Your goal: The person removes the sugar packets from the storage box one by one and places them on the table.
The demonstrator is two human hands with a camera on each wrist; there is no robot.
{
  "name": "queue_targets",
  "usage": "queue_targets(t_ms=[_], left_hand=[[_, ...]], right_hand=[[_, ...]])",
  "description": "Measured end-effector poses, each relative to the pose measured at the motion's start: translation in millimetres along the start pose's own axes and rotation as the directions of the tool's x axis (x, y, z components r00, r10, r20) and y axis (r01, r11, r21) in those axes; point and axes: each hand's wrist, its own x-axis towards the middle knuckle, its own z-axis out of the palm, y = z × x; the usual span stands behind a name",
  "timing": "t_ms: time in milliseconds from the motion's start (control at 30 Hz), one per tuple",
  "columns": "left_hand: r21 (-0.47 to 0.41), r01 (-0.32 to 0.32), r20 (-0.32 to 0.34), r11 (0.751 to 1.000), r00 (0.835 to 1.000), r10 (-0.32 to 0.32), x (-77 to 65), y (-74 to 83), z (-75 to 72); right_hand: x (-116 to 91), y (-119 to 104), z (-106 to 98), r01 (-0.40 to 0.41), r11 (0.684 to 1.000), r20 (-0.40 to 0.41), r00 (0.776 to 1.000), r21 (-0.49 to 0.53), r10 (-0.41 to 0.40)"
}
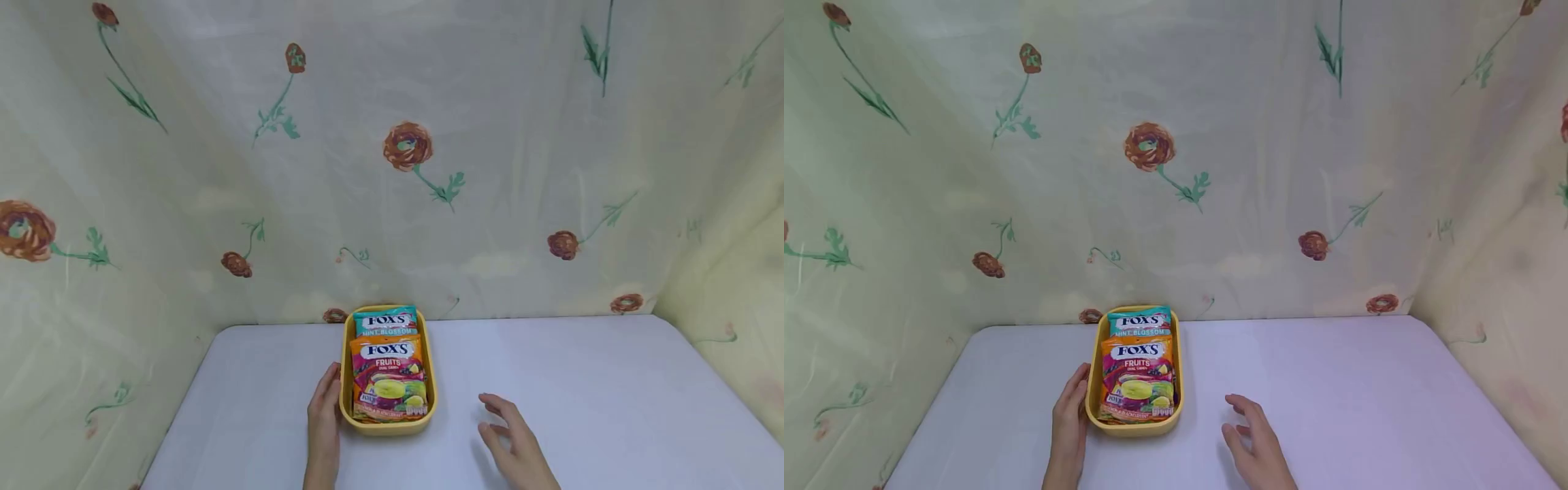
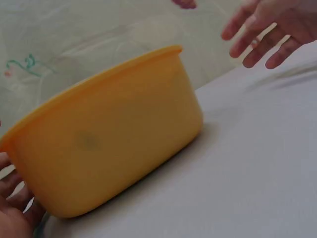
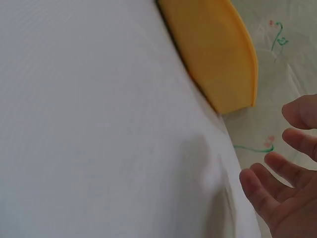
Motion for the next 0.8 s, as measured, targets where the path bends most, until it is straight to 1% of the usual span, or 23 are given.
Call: queue_targets(t_ms=[67,133,200,267,467,567,633,700,767,800], left_hand=[[-0.002,-0.023,-0.009,1.000,1.000,0.023,6.0,-4.8,6.1],[0.027,-0.030,-0.031,0.999,0.999,0.031,9.6,-8.4,9.1],[0.058,-0.025,-0.043,0.998,0.999,0.028,11.8,-10.0,10.2],[0.073,-0.014,-0.040,0.997,0.999,0.017,12.8,-9.6,10.8],[0.083,0.017,0.005,0.996,1.000,-0.017,11.1,-10.5,13.3],[0.084,0.011,0.009,0.996,1.000,-0.012,11.6,-7.5,13.3],[0.080,0.008,0.008,0.997,1.000,-0.009,12.2,-4.8,11.6],[0.072,0.009,0.005,0.997,1.000,-0.010,12.8,-3.4,9.4],[0.059,0.018,0.007,0.998,1.000,-0.018,13.1,-3.6,8.2],[0.050,0.021,0.011,0.999,1.000,-0.022,13.4,-4.0,8.3]], right_hand=[[8.3,-7.0,3.5,-0.067,0.991,0.011,0.998,0.114,0.066],[17.0,-15.2,6.9,-0.110,0.966,0.027,0.994,0.233,0.107],[26.0,-23.4,9.9,-0.146,0.937,0.048,0.989,0.317,0.138],[34.5,-30.9,11.2,-0.169,0.914,0.058,0.986,0.369,0.158],[51.7,-50.8,9.9,-0.237,0.870,0.088,0.971,0.431,0.221],[61.6,-64.5,11.4,-0.282,0.852,0.166,0.959,0.441,0.231],[66.5,-73.7,14.1,-0.299,0.855,0.237,0.948,0.424,0.214],[68.3,-82.1,17.2,-0.301,0.868,0.314,0.932,0.395,0.181],[68.1,-88.5,19.8,-0.289,0.881,0.361,0.921,0.376,0.148],[67.6,-91.1,20.9,-0.281,0.890,0.372,0.918,0.360,0.139]])
